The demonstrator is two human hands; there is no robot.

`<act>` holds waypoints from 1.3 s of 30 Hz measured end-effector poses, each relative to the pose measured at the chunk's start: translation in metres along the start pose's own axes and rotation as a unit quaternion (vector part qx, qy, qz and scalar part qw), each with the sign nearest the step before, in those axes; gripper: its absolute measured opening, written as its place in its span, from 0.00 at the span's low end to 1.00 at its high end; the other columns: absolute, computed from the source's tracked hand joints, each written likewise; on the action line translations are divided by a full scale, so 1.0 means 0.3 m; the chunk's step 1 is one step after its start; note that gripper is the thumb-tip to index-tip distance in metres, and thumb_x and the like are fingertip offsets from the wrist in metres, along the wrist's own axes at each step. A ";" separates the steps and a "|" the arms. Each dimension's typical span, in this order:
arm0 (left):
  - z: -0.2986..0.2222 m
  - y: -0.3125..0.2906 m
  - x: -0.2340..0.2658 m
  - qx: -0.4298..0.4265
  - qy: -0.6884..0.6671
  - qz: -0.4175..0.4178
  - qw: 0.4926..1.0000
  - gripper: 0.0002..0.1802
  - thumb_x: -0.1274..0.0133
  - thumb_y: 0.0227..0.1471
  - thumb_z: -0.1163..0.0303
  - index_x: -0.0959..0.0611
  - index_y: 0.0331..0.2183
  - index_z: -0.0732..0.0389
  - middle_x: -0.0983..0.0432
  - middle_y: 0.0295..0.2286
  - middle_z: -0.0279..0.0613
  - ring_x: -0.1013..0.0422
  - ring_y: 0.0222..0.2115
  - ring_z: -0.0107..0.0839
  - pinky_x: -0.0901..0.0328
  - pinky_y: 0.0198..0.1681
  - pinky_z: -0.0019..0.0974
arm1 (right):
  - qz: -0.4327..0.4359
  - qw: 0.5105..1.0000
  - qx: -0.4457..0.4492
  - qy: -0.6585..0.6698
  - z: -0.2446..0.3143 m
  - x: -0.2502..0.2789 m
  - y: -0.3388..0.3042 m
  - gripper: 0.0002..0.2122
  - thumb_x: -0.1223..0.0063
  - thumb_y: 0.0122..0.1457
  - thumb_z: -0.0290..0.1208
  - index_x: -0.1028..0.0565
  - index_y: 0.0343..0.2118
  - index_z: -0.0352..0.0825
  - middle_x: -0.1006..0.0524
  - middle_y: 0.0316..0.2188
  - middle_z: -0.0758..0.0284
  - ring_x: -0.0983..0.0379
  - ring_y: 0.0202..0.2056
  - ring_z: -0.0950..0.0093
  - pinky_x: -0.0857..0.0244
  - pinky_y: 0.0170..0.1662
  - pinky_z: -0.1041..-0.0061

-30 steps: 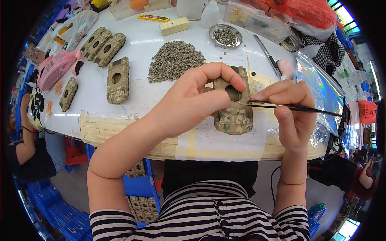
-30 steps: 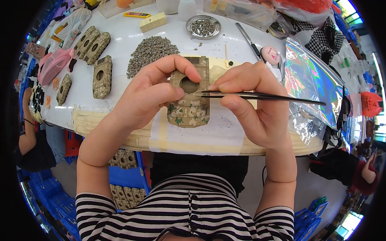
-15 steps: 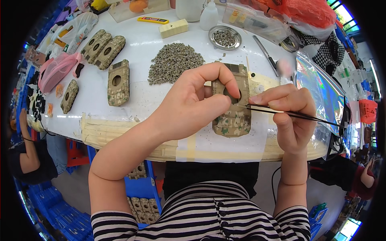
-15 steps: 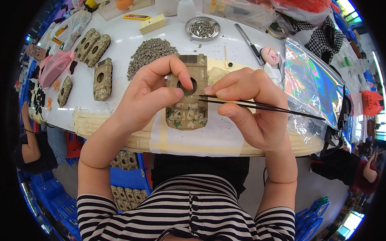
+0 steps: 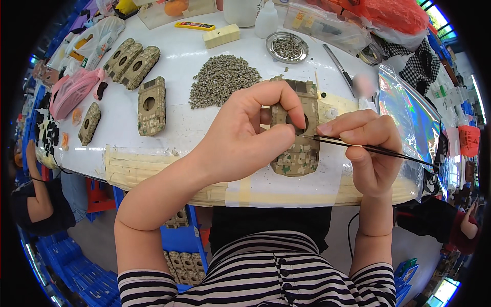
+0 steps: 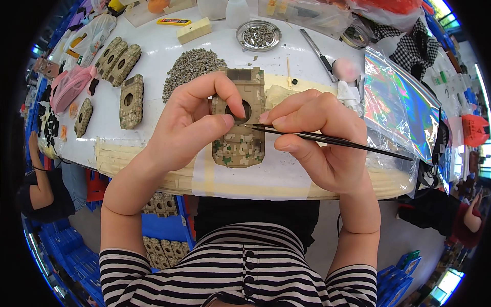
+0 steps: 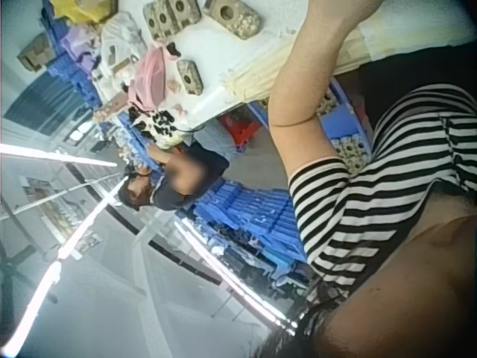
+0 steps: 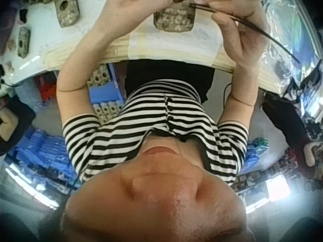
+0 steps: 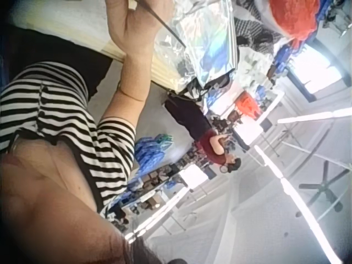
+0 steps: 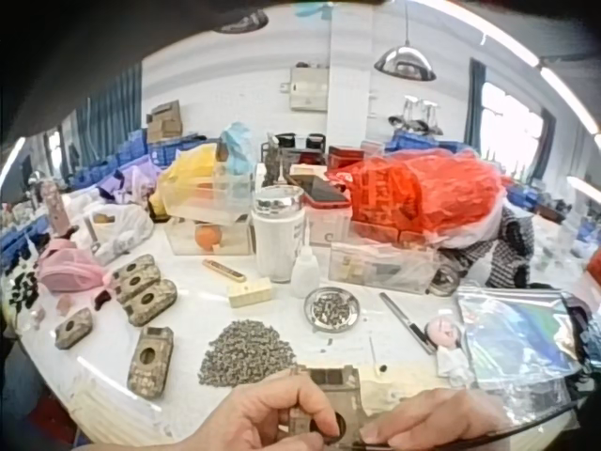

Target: The person uses tweezers to pick up small black components and insert them into specific holes on a camouflage-patterned toy tank turret while holding the turret by hand.

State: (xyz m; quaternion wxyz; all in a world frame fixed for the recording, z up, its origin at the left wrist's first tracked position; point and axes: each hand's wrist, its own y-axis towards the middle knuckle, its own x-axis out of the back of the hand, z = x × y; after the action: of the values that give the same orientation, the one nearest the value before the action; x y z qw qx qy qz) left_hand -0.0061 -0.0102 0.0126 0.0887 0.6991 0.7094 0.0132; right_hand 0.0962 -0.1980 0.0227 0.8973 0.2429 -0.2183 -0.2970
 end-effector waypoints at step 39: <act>-0.009 -0.004 -0.001 0.016 0.024 -0.007 1.000 0.05 0.55 0.43 0.79 0.27 0.28 0.64 0.33 0.28 0.32 0.38 0.31 0.17 0.42 0.34 0.22 | 0.003 0.999 0.004 0.044 -0.013 0.000 0.003 0.07 0.47 0.55 0.27 0.30 0.31 0.28 0.25 0.29 0.58 0.26 0.34 0.69 0.33 0.39 0.74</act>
State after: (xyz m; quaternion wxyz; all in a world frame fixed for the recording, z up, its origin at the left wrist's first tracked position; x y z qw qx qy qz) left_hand -0.0076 -0.0102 0.0150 0.0603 0.6947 0.7165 0.0185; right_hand 0.0987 -0.1961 0.0201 0.9059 0.2590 -0.1801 -0.2826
